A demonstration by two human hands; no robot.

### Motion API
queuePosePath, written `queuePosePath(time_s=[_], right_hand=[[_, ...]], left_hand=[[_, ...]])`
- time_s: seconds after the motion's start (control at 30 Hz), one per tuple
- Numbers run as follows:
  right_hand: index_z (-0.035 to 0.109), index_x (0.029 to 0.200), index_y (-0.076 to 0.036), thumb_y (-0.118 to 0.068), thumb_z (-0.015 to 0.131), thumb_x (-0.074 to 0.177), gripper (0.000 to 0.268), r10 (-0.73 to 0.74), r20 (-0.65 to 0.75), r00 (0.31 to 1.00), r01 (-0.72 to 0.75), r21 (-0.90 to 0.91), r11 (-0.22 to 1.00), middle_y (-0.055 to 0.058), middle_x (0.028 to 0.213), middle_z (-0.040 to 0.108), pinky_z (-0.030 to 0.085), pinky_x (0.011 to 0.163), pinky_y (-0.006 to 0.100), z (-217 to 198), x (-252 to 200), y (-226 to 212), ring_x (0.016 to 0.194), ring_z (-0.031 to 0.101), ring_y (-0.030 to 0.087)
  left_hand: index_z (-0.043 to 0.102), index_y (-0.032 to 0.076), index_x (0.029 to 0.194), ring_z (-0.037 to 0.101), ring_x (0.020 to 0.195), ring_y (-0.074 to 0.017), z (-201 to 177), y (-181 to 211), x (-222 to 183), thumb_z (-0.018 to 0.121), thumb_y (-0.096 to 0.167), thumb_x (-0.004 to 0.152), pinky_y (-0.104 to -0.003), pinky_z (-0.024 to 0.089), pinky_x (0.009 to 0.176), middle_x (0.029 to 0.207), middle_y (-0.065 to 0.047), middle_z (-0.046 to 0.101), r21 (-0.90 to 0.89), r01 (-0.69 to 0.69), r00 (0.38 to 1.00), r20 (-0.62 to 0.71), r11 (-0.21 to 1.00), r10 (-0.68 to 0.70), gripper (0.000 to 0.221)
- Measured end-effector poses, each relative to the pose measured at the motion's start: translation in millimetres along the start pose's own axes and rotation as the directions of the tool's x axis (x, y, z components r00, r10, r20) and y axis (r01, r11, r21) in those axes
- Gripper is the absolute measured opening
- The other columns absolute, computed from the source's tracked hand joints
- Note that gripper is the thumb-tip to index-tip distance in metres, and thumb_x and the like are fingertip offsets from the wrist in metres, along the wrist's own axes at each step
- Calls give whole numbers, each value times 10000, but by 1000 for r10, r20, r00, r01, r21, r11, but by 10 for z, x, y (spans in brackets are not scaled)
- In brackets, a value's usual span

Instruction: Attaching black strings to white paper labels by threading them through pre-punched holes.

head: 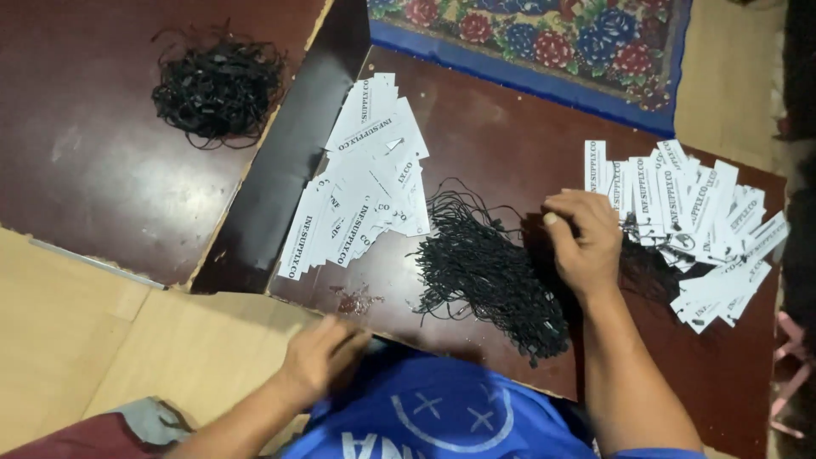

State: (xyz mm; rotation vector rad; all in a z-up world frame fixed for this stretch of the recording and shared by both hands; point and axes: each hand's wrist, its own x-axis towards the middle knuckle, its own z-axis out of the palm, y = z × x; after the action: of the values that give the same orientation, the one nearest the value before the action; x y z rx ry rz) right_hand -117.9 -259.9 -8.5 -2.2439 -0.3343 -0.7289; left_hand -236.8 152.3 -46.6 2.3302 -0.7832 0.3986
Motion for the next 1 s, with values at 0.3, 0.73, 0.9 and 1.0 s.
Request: queuePosePath(time_s=[0.3,0.73,0.9,1.0], right_hand=[[778,1044,-162,-172,745,963,88,-4,142,990,19,-109,994,-15,1057,758,415,990,359,84,27,-159,1147,672,236],[752,1067,-253,-271,774,883,186,88,300,950,61,-455,888,-55,1019,687,424,885,377,259,-168,144,1043,636,210],[730,1032,-254,-239,753,914,121,37,276,960,92,-441,893,-56,904,611,397,828,348,319,-134,206,915,602,201],[732,1016,-267,-257,744,928,89,-25,290,957,141,-386,912,-57,848,574,420,768,335,369,-116,279,837,595,205]], left_hand=[[735,-8,1006,628,783,-324,448,-535,2024,855,238,779,-428,524,566,821,-127,587,300,209,971,-177,931,-161,355],[699,-11,1057,624,858,-327,630,-551,2317,877,211,760,-464,548,639,891,-124,569,259,295,951,14,920,-309,412],[699,35,1075,604,889,-305,654,-266,2345,801,156,850,-436,542,648,928,-90,542,188,191,979,-109,963,-173,275],[708,79,1041,621,905,-312,841,-189,2449,799,204,852,-463,558,695,902,-59,556,53,189,982,-32,980,-188,244]])
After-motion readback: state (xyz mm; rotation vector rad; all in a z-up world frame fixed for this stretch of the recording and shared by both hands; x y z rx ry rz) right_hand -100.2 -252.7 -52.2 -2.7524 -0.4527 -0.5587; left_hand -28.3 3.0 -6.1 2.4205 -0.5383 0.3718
